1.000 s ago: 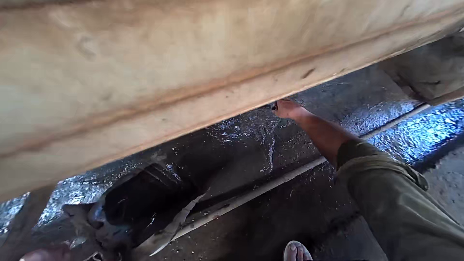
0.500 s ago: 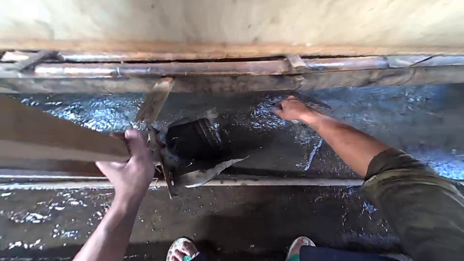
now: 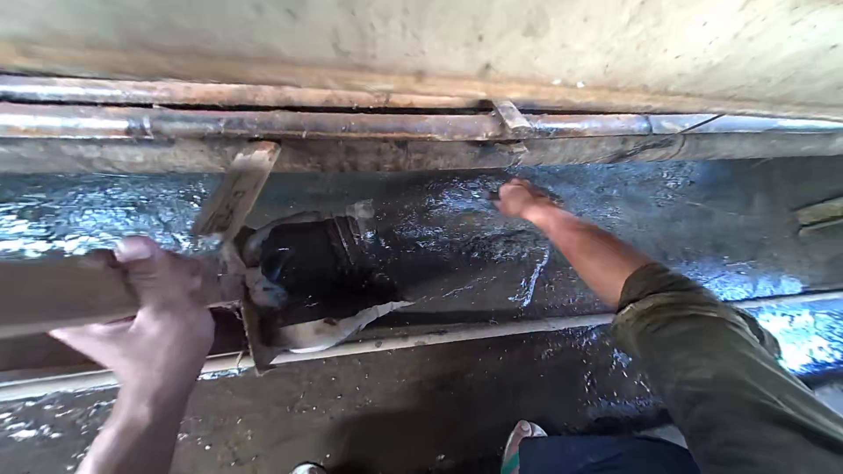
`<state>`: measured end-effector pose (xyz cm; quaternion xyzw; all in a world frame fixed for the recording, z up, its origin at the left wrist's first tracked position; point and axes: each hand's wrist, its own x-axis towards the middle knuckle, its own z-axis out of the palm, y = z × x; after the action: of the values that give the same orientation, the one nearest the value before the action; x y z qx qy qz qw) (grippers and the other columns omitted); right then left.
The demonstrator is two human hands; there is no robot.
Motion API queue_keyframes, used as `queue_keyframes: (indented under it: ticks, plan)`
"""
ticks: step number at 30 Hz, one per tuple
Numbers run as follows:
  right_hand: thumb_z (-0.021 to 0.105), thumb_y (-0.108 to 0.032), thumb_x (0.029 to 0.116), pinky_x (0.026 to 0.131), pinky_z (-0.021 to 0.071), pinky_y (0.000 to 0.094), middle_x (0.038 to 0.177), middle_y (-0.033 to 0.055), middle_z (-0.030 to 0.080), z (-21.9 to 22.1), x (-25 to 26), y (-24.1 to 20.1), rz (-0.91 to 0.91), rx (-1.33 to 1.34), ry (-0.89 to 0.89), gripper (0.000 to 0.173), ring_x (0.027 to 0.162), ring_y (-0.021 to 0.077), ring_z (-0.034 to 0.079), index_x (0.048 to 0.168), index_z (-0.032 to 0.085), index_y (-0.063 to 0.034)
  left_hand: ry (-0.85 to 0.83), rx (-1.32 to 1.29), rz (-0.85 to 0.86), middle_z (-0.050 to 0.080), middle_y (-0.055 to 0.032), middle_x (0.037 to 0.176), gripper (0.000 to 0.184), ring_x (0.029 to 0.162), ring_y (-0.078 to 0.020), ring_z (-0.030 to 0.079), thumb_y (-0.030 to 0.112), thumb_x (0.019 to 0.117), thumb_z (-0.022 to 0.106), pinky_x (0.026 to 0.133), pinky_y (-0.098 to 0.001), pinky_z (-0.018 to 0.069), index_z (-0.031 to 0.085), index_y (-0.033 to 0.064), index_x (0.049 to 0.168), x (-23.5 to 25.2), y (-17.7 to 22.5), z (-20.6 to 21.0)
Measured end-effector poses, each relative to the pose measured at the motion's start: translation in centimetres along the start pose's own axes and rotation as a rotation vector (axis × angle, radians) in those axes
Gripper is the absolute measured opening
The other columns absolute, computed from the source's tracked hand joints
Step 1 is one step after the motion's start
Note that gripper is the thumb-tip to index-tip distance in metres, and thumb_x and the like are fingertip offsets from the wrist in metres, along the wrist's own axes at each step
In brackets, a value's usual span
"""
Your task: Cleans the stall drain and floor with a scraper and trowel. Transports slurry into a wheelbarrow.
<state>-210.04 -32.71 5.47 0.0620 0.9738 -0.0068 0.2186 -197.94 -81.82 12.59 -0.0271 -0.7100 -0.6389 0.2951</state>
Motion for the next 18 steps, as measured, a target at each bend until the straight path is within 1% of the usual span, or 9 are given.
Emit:
queue_keyframes:
  ticks: [2,5,7,9,12,13,16,17,18]
  plan:
    - [0.058,-0.026,0.1041,0.106,0.042,0.0675,0.132,0.0323,0.061,1.1,1.0,5.2,0.132,0.002,-0.014,0.038,0.129,0.0487,0.056,0.118,0.068,0.0072,-0.004,0.031,-0.028,0.049,0.0158,0.072,0.014,0.063,-0.0037,0.054,0.035,0.106,0.052,0.068,-0.0269,0.0525,0.048,0.0257,0.097,-0.1,-0.7,-0.2]
    - [0.056,-0.031,0.1042,0.103,0.0457,0.0656,0.123,0.029,0.067,1.1,1.0,5.1,0.103,0.013,0.011,0.038,0.123,0.046,0.061,0.113,0.071,0.0031,0.063,-0.004,-0.091,0.049,0.0154,0.07,0.011,0.06,-0.0039,0.054,0.031,0.1075,0.05,0.064,-0.0246,0.0531,0.049,0.0246,0.099,0.3,-1.5,-0.7]
    - [0.055,-0.037,0.1048,0.101,0.0467,0.0655,0.117,0.0287,0.068,0.5,1.0,2.1,0.004,0.02,0.014,0.043,0.119,0.0458,0.063,0.109,0.072,0.0025,0.05,-0.022,-0.09,0.049,0.015,0.069,0.011,0.059,-0.0039,0.052,0.028,0.108,0.048,0.062,-0.0236,0.0515,0.049,0.0248,0.097,0.1,-1.7,-0.6]
    - [0.053,-0.041,0.1045,0.094,0.0503,0.0648,0.108,0.0262,0.07,-0.1,0.8,-2.1,-0.121,0.025,0.023,0.045,0.111,0.0441,0.066,0.103,0.072,-0.0004,0.034,-0.01,-0.094,0.049,0.0157,0.068,0.013,0.058,-0.0033,0.053,0.03,0.1067,0.051,0.062,-0.0229,0.0517,0.049,0.0266,0.094,-0.4,-1.7,-0.5]
    - [0.052,-0.041,0.1055,0.099,0.0482,0.0639,0.114,0.0234,0.07,-1.5,-1.2,-9.4,-0.3,0.123,-0.004,0.043,0.117,0.042,0.064,0.115,0.073,-0.0049,0.003,-0.012,-0.103,0.052,0.0155,0.069,0.013,0.06,-0.0037,0.056,0.029,0.1042,0.057,0.064,-0.0233,0.0543,0.05,0.027,0.094,-1.1,-1.4,0.0]
    - [0.053,-0.04,0.1046,0.098,0.0488,0.0631,0.112,0.0223,0.071,-1.7,-2.2,-11.6,-0.377,0.171,0.01,0.042,0.115,0.0407,0.065,0.113,0.073,-0.0051,-0.023,-0.017,-0.099,0.053,0.0159,0.07,0.012,0.061,-0.0037,0.057,0.025,0.1025,0.058,0.065,-0.0234,0.0549,0.05,0.0272,0.094,-1.1,-1.3,-0.1]
    - [0.061,-0.03,0.1031,0.079,0.057,0.0513,0.088,0.0135,0.072,-1.7,-6.5,-16.9,-0.726,0.392,0.134,0.029,0.085,0.0276,0.071,0.098,0.074,-0.0048,-0.183,-0.082,-0.041,0.064,0.0122,0.083,0.014,0.074,-0.0073,0.065,0.013,0.0933,0.06,0.074,-0.0273,0.0594,0.055,0.0229,0.103,-0.9,-2.9,-1.9]
    - [0.065,-0.024,0.1003,0.075,0.0583,0.0443,0.084,0.0092,0.072,-1.4,-7.9,-18.0,-0.861,0.461,0.196,0.021,0.08,0.0214,0.07,0.095,0.075,-0.0057,-0.252,-0.093,-0.011,0.066,0.0106,0.087,0.014,0.079,-0.0088,0.068,0.014,0.0934,0.059,0.077,-0.0287,0.0608,0.057,0.0208,0.105,-0.6,-3.7,-2.7]
    - [0.068,-0.02,0.0977,0.077,0.0586,0.0416,0.087,0.0084,0.072,-1.1,-9.0,-18.4,-0.963,0.467,0.236,0.017,0.083,0.0202,0.07,0.095,0.076,-0.0056,-0.315,-0.095,0.015,0.067,0.0104,0.088,0.011,0.081,-0.009,0.069,0.016,0.0949,0.057,0.078,-0.0288,0.0609,0.058,0.0201,0.105,-0.3,-4.3,-3.3]
